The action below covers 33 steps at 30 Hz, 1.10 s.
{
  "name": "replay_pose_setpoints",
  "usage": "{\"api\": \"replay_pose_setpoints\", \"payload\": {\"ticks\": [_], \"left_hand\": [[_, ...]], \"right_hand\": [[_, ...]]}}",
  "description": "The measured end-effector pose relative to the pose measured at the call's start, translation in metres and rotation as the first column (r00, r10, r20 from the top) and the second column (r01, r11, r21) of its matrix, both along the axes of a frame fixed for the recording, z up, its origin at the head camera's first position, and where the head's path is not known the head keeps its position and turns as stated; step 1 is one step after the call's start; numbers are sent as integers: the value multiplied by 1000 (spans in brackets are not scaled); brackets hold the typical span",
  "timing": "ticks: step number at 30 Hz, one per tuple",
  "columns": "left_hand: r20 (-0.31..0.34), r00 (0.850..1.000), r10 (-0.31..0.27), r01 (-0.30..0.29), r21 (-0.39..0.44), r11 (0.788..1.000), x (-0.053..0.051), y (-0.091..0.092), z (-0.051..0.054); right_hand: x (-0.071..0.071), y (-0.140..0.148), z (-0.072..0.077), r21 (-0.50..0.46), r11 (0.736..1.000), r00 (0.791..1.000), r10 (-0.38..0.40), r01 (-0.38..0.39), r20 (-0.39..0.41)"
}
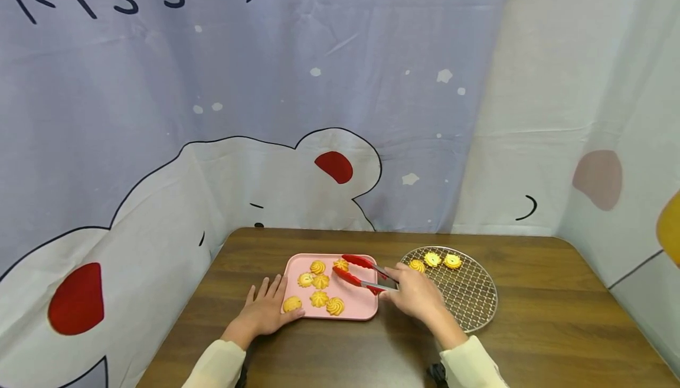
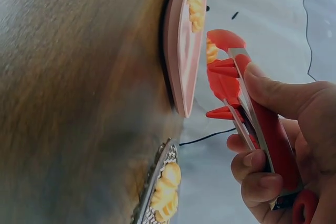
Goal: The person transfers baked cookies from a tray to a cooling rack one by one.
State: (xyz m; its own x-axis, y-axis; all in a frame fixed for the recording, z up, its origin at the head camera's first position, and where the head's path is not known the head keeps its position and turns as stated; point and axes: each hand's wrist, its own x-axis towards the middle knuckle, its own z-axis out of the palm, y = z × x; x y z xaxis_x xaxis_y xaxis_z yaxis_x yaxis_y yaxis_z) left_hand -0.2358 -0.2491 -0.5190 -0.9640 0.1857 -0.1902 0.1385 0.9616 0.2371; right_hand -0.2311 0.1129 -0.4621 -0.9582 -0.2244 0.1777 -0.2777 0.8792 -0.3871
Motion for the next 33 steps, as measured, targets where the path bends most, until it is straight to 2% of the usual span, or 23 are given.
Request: {"api": "replay_pose_setpoints", "payload": {"ticks": [7,20,29,33], "left_hand": [[-14,1000,1,-1,0,1000,4,2,4],[-8,1000,-9,10,14,1000,0,-1,0],[-19,1000,-8,8,-10,1000,-5,-4,-11],[-19,1000,-10,10,2,1000,-4,-3,-9]], "right_hand": [[6,8,5,-7,1000,1000,4,-4,-14],[21,23,7,2,1000,998,-10,11,-64],[31,38,9,21,999,996,-25,27,-88],[36,46,10,21,999,995,-33,35,-89]]}}
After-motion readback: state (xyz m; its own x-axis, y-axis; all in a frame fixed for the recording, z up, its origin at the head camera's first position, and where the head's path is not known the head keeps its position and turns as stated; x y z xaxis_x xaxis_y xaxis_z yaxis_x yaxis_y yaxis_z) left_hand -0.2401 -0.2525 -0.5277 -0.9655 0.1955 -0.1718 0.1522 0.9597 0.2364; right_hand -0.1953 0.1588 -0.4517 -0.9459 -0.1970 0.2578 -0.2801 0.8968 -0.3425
